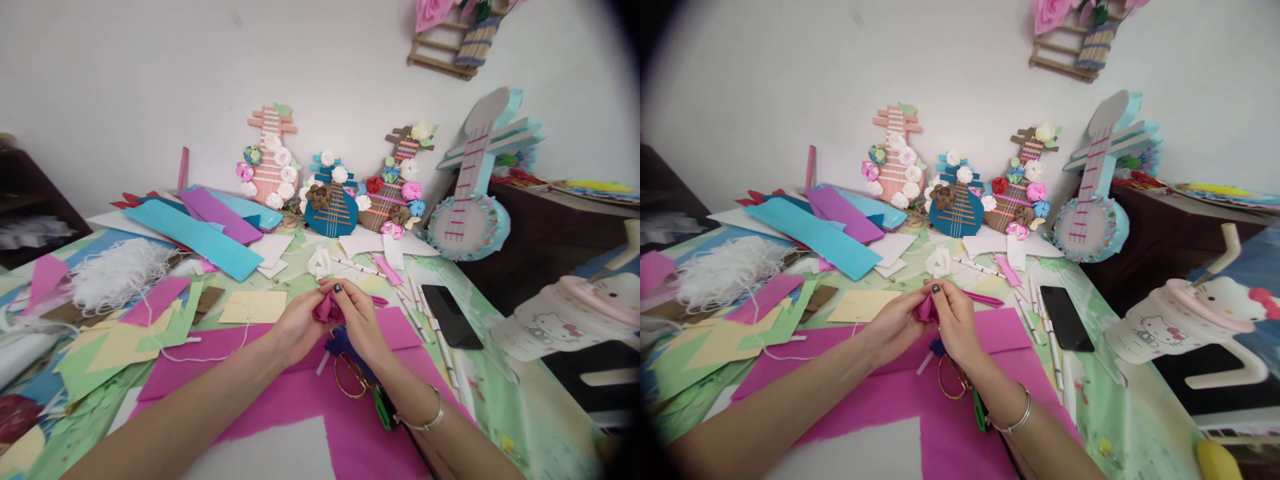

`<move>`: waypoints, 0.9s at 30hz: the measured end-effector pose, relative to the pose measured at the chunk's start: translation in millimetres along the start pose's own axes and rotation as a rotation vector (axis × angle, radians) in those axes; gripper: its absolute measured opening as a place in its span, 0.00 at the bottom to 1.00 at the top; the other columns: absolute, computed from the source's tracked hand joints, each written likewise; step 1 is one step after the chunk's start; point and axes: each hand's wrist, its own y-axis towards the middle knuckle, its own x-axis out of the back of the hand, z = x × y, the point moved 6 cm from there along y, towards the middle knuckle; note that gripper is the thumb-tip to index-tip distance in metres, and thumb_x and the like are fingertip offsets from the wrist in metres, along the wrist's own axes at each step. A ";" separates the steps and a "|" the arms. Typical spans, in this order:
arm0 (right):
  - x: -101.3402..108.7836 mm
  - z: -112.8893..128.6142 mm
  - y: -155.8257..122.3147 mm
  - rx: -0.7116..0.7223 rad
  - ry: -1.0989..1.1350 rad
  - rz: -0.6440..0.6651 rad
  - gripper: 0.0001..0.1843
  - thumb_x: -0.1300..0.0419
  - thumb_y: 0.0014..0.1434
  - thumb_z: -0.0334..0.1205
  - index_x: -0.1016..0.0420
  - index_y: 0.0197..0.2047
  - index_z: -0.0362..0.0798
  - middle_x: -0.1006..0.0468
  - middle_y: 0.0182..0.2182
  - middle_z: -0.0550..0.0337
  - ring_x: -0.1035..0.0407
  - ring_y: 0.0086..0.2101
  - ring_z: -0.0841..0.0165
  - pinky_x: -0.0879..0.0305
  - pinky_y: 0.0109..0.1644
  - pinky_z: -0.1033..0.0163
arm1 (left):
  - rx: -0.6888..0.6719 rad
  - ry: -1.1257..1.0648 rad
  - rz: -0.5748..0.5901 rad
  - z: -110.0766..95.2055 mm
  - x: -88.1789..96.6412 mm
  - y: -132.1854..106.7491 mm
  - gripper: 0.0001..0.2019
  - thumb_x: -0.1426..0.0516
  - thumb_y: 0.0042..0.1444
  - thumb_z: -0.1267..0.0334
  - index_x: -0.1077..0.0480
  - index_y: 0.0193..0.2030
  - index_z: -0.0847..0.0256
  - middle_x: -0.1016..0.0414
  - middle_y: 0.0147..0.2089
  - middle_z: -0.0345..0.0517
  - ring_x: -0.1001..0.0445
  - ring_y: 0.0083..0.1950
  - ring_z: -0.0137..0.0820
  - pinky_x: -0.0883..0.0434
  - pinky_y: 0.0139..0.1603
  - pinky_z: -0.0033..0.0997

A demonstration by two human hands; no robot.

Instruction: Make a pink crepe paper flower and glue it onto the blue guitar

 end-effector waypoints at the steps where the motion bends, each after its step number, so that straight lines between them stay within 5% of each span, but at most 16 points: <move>1: -0.1 0.0 0.3 -0.005 0.001 0.001 0.13 0.48 0.65 0.45 0.24 0.38 0.48 0.22 0.43 0.56 0.29 0.46 0.64 0.38 0.52 0.60 | -0.004 0.008 0.000 -0.4 0.2 0.2 0.10 0.50 0.62 0.72 0.27 0.36 0.66 0.28 0.32 0.45 0.30 0.32 0.28 0.30 0.32 0.28; 14: 3.4 -7.5 1.4 -0.078 0.045 -0.037 0.15 0.48 0.64 0.48 0.27 0.35 0.48 0.22 0.42 0.56 0.30 0.44 0.64 0.37 0.51 0.60 | -0.016 0.012 -0.006 -4.8 -2.2 -3.1 0.09 0.48 0.58 0.78 0.27 0.40 0.69 0.26 0.34 0.48 0.27 0.34 0.28 0.29 0.35 0.29; 19: 2.3 -5.3 0.8 -0.034 0.000 -0.018 0.14 0.48 0.64 0.46 0.29 0.33 0.48 0.21 0.41 0.56 0.29 0.41 0.65 0.37 0.49 0.60 | -0.041 -0.011 -0.025 -10.4 -4.0 -4.1 0.11 0.50 0.59 0.77 0.28 0.32 0.67 0.27 0.31 0.46 0.29 0.33 0.28 0.29 0.36 0.28; 27: 2.9 0.1 2.3 0.000 0.015 0.015 0.07 0.47 0.59 0.34 0.29 0.40 0.49 0.22 0.44 0.57 0.30 0.46 0.64 0.37 0.51 0.60 | 0.038 -0.086 0.112 -22.4 -11.1 -7.6 0.16 0.55 0.68 0.60 0.30 0.42 0.65 0.25 0.39 0.51 0.25 0.39 0.33 0.29 0.43 0.33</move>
